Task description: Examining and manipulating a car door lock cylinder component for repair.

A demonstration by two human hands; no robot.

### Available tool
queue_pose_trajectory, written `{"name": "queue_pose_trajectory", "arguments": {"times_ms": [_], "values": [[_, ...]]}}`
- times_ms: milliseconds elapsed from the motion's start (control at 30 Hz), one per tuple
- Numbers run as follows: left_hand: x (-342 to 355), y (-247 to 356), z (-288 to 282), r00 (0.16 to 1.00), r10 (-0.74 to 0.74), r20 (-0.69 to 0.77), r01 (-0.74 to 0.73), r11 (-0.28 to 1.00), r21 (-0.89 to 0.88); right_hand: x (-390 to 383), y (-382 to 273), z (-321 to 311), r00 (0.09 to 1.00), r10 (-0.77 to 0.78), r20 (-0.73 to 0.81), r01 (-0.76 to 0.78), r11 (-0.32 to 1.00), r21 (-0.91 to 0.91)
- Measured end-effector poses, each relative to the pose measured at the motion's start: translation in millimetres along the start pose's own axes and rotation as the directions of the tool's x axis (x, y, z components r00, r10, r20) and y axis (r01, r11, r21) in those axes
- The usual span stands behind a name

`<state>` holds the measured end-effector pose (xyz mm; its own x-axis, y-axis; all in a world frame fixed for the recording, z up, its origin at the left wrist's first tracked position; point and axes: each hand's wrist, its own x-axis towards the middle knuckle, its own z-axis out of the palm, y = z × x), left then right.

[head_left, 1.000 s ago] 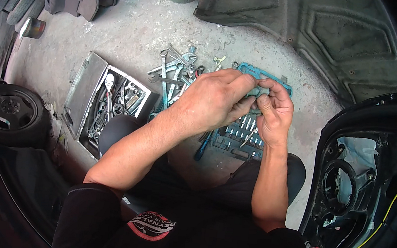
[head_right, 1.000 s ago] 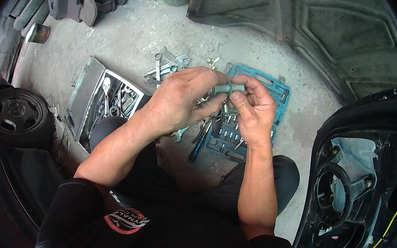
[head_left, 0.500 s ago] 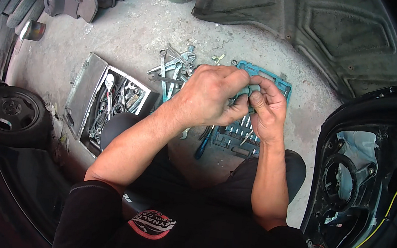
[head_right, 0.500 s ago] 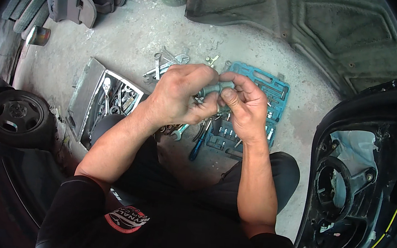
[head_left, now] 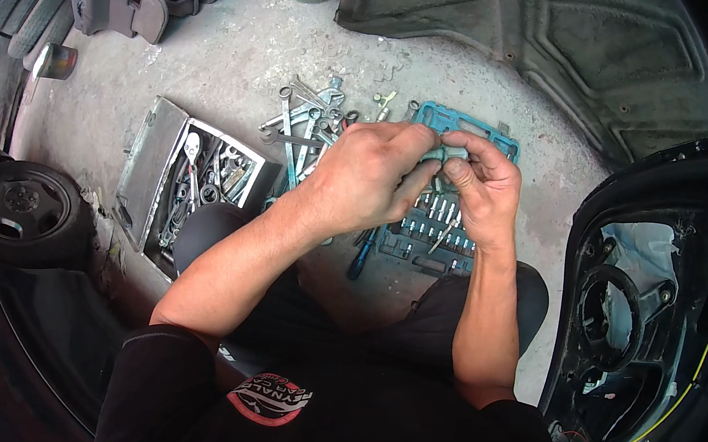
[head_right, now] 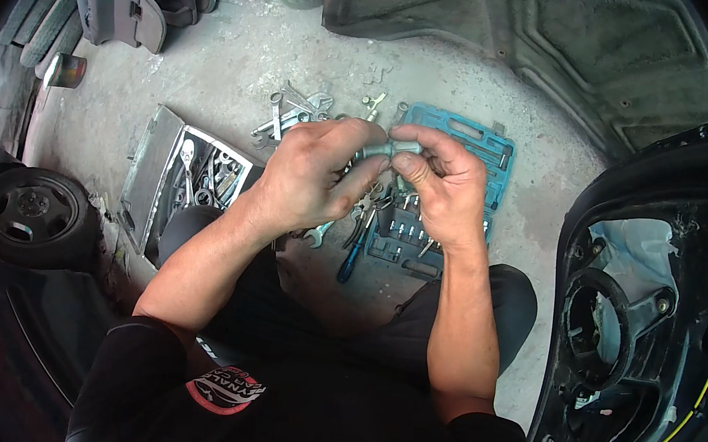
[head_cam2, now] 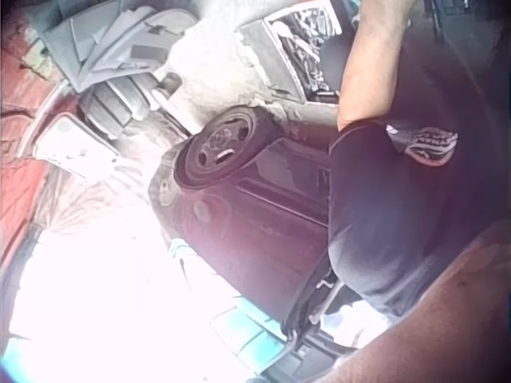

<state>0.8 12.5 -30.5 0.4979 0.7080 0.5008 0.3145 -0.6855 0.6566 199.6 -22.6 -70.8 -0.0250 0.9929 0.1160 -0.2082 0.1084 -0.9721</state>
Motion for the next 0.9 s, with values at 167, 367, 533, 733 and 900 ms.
{"name": "queue_pose_trajectory", "arguments": {"times_ms": [167, 367, 533, 733, 900], "values": [[4, 9, -2, 0.958, -0.265, 0.108, 0.265, 0.964, 0.013, -1, 5, -3, 1.000, 0.017, -0.024, -0.019, 0.995, -0.094], [1, 9, -9, 0.967, -0.222, 0.125, 0.214, 0.974, 0.071, 3, 11, 5, 0.999, 0.016, -0.046, -0.016, 1.000, -0.002], [-1, 2, -6, 0.960, -0.249, 0.130, 0.236, 0.966, 0.108, 5, 14, 7, 1.000, 0.008, -0.029, -0.010, 0.998, -0.063], [9, 9, -18, 0.907, -0.402, 0.126, 0.418, 0.895, -0.156, 12, 13, 9, 1.000, -0.002, 0.009, 0.000, 0.980, 0.198], [7, 8, -16, 0.950, -0.293, 0.111, 0.303, 0.949, -0.090, 9, 13, 7, 0.999, -0.040, -0.011, 0.042, 0.975, 0.219]]}}
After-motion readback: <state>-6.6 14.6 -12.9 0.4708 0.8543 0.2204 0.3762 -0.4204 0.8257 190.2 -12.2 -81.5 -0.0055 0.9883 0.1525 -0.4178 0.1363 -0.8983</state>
